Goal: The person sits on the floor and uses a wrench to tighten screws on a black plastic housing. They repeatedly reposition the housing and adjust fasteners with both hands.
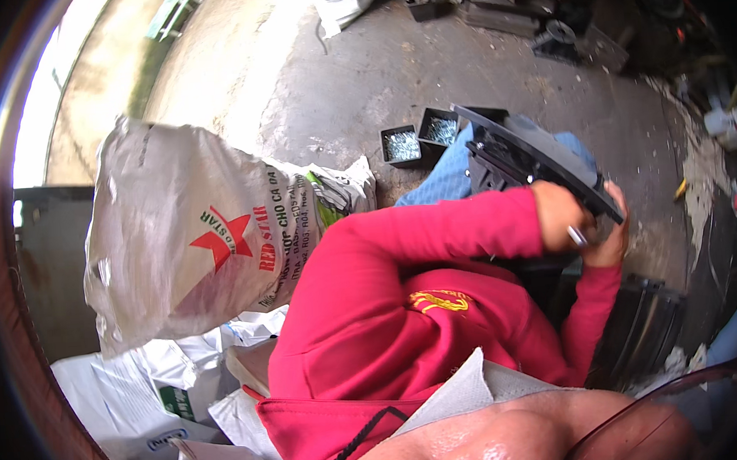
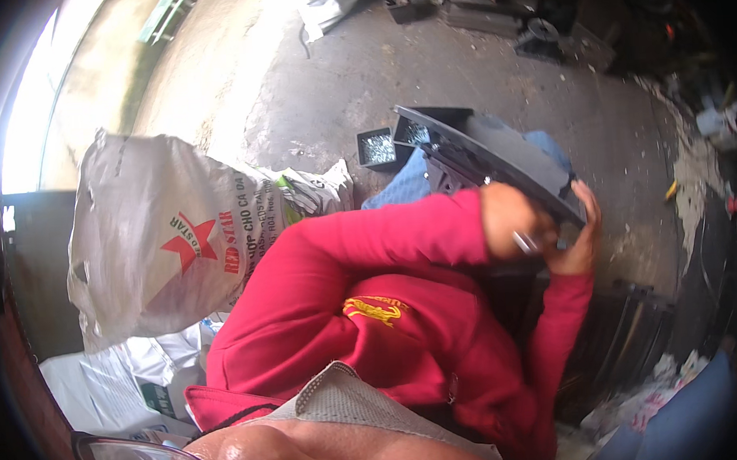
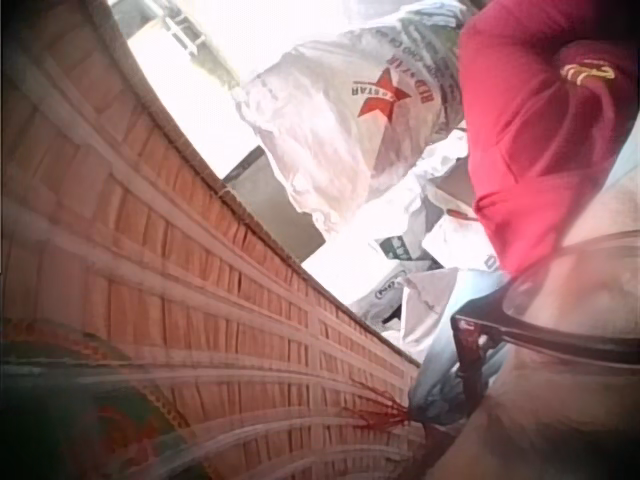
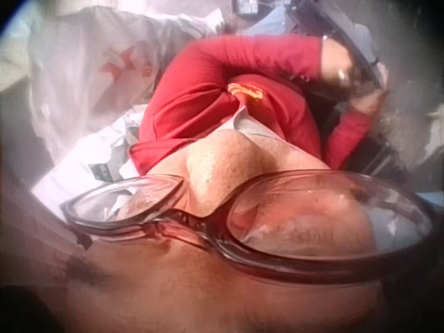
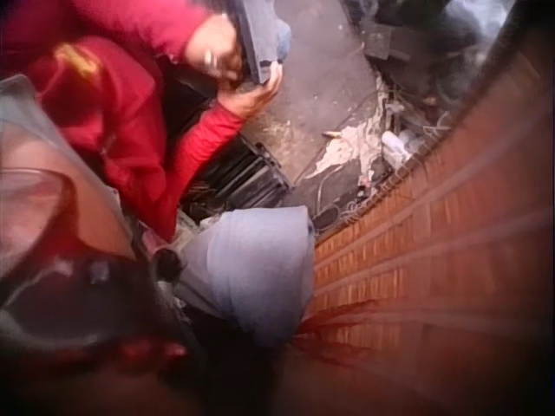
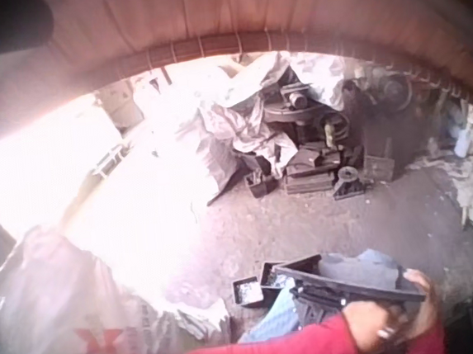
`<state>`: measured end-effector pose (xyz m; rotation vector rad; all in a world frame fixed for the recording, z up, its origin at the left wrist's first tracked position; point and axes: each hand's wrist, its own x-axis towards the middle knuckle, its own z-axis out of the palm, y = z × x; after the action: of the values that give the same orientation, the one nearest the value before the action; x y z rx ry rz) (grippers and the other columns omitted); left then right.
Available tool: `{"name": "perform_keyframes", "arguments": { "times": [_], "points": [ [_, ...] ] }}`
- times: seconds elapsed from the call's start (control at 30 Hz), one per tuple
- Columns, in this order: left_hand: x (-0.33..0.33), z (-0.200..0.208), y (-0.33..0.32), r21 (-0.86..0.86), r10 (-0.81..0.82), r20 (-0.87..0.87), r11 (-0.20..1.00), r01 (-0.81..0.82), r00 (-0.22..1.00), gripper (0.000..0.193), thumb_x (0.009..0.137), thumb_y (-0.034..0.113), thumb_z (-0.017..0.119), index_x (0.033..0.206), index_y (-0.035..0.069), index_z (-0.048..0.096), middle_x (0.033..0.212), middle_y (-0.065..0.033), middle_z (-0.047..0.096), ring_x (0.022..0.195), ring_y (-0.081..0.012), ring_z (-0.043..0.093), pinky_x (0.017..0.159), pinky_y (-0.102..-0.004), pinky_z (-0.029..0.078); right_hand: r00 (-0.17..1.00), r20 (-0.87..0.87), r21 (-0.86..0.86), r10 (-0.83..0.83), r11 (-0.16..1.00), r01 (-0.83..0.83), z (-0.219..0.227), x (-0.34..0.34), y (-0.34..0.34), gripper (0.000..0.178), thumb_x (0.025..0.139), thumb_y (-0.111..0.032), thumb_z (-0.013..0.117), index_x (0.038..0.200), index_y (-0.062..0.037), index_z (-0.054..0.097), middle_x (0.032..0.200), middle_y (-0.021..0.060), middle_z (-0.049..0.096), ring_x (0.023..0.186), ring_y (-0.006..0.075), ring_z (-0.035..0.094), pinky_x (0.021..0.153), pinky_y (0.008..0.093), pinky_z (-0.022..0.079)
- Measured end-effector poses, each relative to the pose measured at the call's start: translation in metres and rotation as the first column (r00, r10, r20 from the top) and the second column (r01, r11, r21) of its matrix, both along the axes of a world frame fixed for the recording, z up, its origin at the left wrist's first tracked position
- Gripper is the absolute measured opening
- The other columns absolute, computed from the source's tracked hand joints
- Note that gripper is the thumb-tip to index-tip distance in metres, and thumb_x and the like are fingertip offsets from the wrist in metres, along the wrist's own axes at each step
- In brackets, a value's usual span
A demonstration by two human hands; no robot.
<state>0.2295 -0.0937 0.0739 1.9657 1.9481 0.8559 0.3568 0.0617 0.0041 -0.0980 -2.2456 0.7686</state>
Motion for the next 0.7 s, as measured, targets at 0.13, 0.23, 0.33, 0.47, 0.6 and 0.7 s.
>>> {"name": "perform_keyframes", "arguments": {
  "times": [0.13,0.23,0.33,0.47,0.6,0.7],
  "points": [
    [-0.017,-0.027,-0.026,0.252,-0.024,0.631,0.952,-0.176,0.775,0.011,0.089,0.012,0.071,0.091,0.002,0.074,0.079,-0.0143,0.071,0.072,-0.0266,0.071,0.064,-0.0353,0.056,1.000,0.005,-0.053,-0.006,0.999,0.006,0.012,-0.007,-0.006,0.090,0.062,-0.028,0.091,0.138,-0.0074,0.047,0.134,0.0184,0.056,0.128,0.0377,0.052,0.107,0.0466,0.042],
    [-0.022,0.013,-0.039,0.137,0.095,0.548,0.970,-0.202,0.831,0.009,0.089,0.009,0.070,0.094,0.003,0.074,0.079,-0.0127,0.071,0.069,-0.0257,0.070,0.062,-0.0338,0.055,0.999,0.013,-0.013,-0.030,0.999,0.030,0.022,-0.010,-0.012,0.089,0.060,-0.029,0.092,0.136,-0.0102,0.050,0.133,0.0133,0.057,0.126,0.0351,0.053,0.107,0.0460,0.042],
    [-0.018,0.028,-0.035,0.173,0.134,0.207,0.970,-0.171,0.969,0.011,0.088,0.008,0.071,0.097,0.004,0.072,0.080,-0.0117,0.069,0.069,-0.0274,0.069,0.061,-0.0348,0.055,1.000,0.001,-0.002,-0.026,1.000,0.026,0.028,-0.009,-0.012,0.089,0.057,-0.029,0.092,0.135,-0.0152,0.052,0.132,0.0086,0.058,0.125,0.0326,0.054,0.106,0.0457,0.042],
    [-0.003,0.028,-0.023,0.205,0.161,-0.029,0.967,-0.152,0.986,0.015,0.085,0.012,0.073,0.099,0.007,0.071,0.078,-0.0111,0.067,0.068,-0.0290,0.069,0.060,-0.0370,0.056,0.998,0.041,0.015,-0.051,0.999,0.050,0.030,-0.008,-0.012,0.092,0.053,-0.025,0.091,0.136,-0.0192,0.051,0.133,0.0067,0.057,0.126,0.0303,0.053,0.105,0.0456,0.043],
    [0.010,0.044,-0.022,0.044,0.120,-0.269,0.993,-0.113,0.956,0.015,0.084,0.005,0.071,0.098,0.008,0.072,0.093,-0.0079,0.071,0.073,-0.0261,0.069,0.064,-0.0343,0.057,0.998,0.048,0.013,-0.052,0.999,0.051,0.031,-0.006,-0.013,0.094,0.051,-0.021,0.090,0.137,-0.0206,0.050,0.133,0.0061,0.057,0.127,0.0301,0.053,0.107,0.0461,0.041],
    [0.009,0.048,-0.027,-0.021,0.089,-0.344,0.995,-0.102,0.935,0.021,0.082,0.004,0.071,0.103,0.007,0.072,0.097,-0.0063,0.071,0.074,-0.0226,0.068,0.064,-0.0333,0.057,0.997,0.019,-0.013,-0.074,0.997,0.074,0.029,-0.005,-0.016,0.096,0.050,-0.022,0.091,0.136,-0.0224,0.051,0.132,0.0055,0.058,0.127,0.0302,0.053,0.108,0.0469,0.040]
  ]
}}
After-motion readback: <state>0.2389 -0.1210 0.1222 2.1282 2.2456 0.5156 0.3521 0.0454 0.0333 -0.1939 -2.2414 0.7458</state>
